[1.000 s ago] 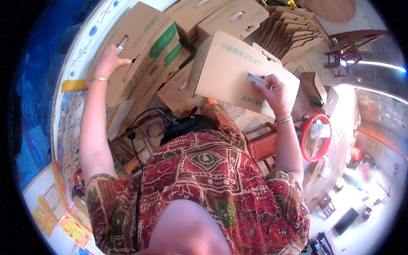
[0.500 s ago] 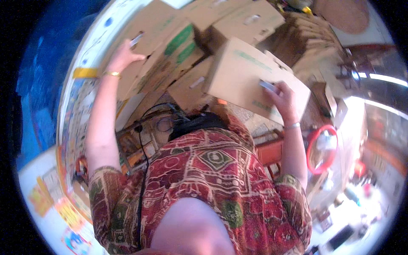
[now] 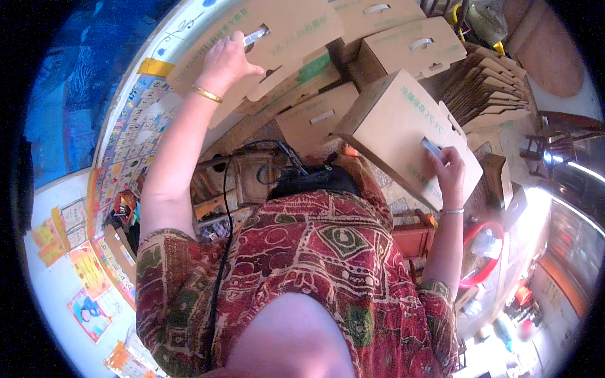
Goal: The person assembles flat cardboard boxes by folding the flaps and sides into shape. They use a handheld tape dispenser to apply clear tape to the seams, securing the box structure. The person handles multiple boxes, stacking the finished ones.
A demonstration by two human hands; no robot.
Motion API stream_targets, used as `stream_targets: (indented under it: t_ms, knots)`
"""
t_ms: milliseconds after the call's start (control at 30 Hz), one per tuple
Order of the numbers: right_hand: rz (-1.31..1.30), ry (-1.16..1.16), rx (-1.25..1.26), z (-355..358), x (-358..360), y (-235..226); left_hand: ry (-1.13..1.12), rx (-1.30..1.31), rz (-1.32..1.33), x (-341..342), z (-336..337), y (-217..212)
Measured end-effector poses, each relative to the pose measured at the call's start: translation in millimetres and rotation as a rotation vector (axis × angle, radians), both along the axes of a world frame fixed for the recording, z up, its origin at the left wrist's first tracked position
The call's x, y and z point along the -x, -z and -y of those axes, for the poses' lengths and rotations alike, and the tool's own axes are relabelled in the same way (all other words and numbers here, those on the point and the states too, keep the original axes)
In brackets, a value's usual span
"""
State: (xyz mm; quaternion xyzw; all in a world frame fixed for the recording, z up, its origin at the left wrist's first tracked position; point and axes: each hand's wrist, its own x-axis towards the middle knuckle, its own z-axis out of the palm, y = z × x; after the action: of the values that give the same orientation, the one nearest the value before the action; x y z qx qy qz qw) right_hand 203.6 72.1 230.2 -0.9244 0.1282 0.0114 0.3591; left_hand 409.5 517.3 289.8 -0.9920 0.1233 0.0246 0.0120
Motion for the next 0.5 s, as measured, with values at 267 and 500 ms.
stream_targets:
  t_ms: [267, 500]
  knots:
    - [0.106, 0.039, -0.079, 46, 1, 20, 0.111, 0.096, 0.028, 39, 16, -30]
    - [0.120, 0.076, 0.046, 73, 1, 23, 0.228, 0.265, 0.001, 84, 36, -25]
